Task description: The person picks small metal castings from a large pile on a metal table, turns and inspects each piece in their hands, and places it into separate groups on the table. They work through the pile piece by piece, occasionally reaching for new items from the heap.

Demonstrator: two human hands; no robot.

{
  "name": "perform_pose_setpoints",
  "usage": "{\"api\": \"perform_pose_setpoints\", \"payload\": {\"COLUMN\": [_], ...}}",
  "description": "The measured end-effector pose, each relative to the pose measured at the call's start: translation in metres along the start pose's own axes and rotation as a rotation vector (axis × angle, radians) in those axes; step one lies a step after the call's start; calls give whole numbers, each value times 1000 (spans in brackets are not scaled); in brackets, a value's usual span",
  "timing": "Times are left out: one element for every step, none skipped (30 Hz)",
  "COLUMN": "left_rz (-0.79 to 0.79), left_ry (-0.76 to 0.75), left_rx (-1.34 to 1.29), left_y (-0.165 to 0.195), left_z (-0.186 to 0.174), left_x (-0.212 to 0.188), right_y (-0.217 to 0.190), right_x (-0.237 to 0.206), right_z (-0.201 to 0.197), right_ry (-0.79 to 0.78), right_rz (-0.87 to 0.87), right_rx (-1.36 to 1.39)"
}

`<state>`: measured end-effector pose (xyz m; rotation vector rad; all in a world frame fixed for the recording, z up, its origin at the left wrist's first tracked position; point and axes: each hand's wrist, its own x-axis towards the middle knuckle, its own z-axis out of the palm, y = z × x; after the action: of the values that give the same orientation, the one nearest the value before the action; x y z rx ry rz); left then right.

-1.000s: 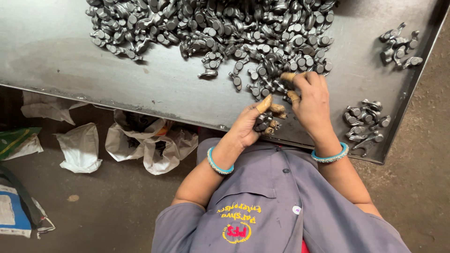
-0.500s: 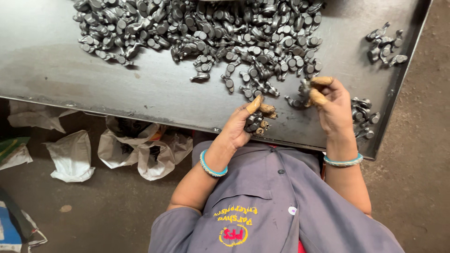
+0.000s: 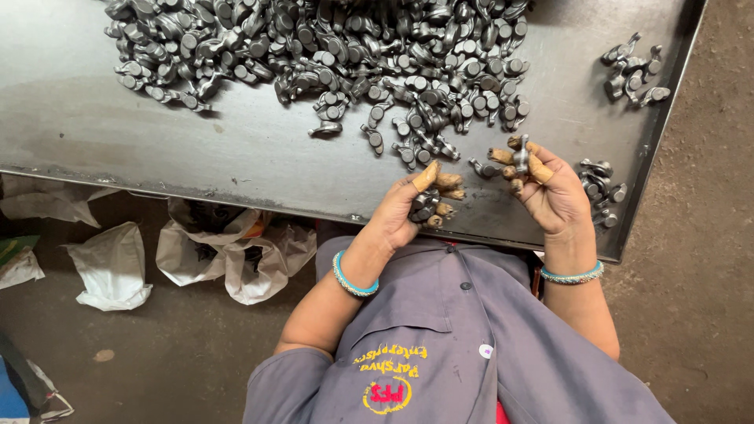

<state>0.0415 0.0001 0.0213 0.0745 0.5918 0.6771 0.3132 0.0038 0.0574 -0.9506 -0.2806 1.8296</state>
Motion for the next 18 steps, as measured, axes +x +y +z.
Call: {"api": "perform_pose_setpoints", "payload": {"left_rz": [-20, -34, -48, -63, -82, -101, -121, -92, -63, -32, -16, 1, 21, 26, 29, 31, 34, 39], "left_ry": [-2, -6, -8, -11, -3, 3, 9, -42, -95, -147, -138, -126, -115, -69, -24, 23, 29, 34], "left_rx": [16, 19, 20, 22, -19, -59, -99, -105, -111, -117, -104, -92, -79, -56, -35, -15, -14, -12], "left_y": [1, 1, 0, -2, -3, -5, -6, -7, -6, -4, -3, 0, 3, 7, 9, 12, 14, 15], "left_z": [3, 6, 10, 14, 16, 18, 18, 17, 14, 10, 6, 2, -2, -5, -7, -8, -9, -9], "left_x": [-1, -1, 0, 2, 4, 6, 7, 8, 9, 9, 8, 6, 4, 2, 0, -1, -3, -5], "right_y": [0, 1, 2, 3, 4, 5, 5, 4, 4, 4, 5, 6, 10, 15, 20, 25, 29, 31], "right_x": [-2, -5, -8, -11, -13, -15, -15, -15, -15, -15, -16, -16, -16, -15, -13, -12, -10, -8], "right_z": [6, 13, 21, 30, 39, 47, 54, 61, 65, 69, 70, 70, 68, 65, 60, 54, 47, 39], "right_ry": [-5, -10, -15, -45, -75, -105, -56, -5, 47, 63, 81, 97, 108, 120, 133, 163, 194, 223], "right_rz": [-13, -24, -33, -80, -129, -179, -263, -351, -440, -530, -616, -699, -724, -749, -772, -744, -718, -694], "right_rx": [-59, -118, -176, -295, -414, -534, -663, -792, -921, -1172, -1425, -1679, -1752, -1824, -1898, -1850, -1803, -1754]}}
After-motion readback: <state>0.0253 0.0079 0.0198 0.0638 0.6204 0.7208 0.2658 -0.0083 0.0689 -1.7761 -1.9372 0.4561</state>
